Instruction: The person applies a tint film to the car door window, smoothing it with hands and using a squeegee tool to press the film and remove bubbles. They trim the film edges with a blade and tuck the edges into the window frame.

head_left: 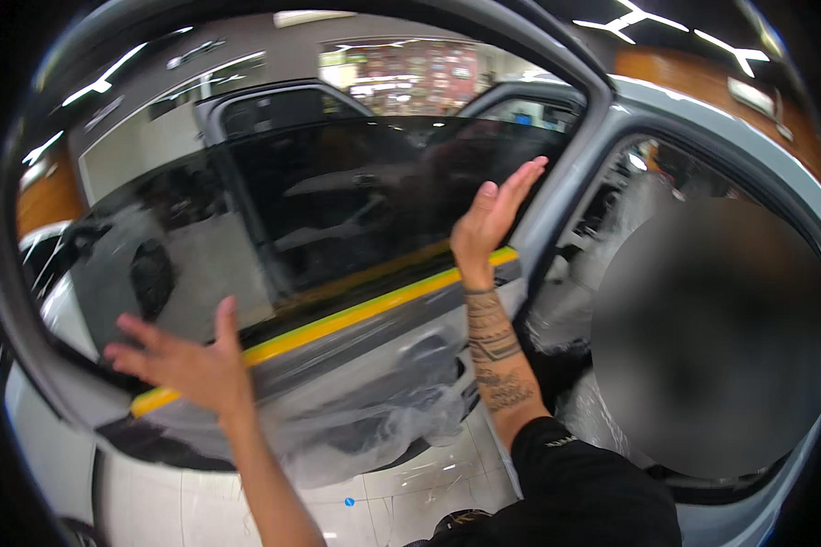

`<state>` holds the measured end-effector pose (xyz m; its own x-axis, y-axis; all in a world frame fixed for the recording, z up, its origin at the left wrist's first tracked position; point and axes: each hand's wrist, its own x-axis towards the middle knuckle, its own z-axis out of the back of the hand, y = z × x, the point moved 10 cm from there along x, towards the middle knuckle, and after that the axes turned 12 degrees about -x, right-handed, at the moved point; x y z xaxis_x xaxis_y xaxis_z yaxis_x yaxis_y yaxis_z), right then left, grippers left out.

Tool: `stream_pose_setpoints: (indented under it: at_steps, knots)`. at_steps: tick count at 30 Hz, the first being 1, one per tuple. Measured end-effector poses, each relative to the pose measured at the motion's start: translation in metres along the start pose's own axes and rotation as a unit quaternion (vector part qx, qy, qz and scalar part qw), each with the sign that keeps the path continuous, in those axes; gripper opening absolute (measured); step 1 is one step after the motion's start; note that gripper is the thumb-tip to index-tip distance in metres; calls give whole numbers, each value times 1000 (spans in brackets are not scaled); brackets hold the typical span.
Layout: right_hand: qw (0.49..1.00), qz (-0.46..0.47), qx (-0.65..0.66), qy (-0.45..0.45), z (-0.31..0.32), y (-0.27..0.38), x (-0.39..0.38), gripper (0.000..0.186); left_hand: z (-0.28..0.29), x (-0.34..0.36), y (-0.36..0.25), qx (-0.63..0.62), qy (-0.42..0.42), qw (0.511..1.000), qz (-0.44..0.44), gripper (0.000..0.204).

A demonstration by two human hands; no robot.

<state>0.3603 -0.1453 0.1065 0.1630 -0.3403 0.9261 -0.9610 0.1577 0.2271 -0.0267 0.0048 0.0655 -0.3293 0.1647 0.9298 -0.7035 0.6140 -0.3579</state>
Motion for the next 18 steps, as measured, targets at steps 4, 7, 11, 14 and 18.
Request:
stream_pose_setpoints:
  at_steps: [4, 7, 11, 14, 18]
  knots:
    - [998, -34, -9, -60, 14, -41, 12, 71, -3, 0, 3, 24, -7, 1000, -14, 122]
    - [998, -27, -26, -43, -8, -71, 6, 73, -10, -3, -3, 7, -5, 1000, -21, 119]
    - [999, -22, -4, -35, -9, -72, 0, 76, -6, 0, 5, 17, -18, 999, -39, 115]
    - [998, -20, -57, -1, -26, -95, -6, 75, -12, -4, 1, 16, -7, 999, -44, 117]
    - [998, -55, -22, -2, -19, -98, -7, 79, -9, -5, 7, 32, -8, 998, -46, 116]
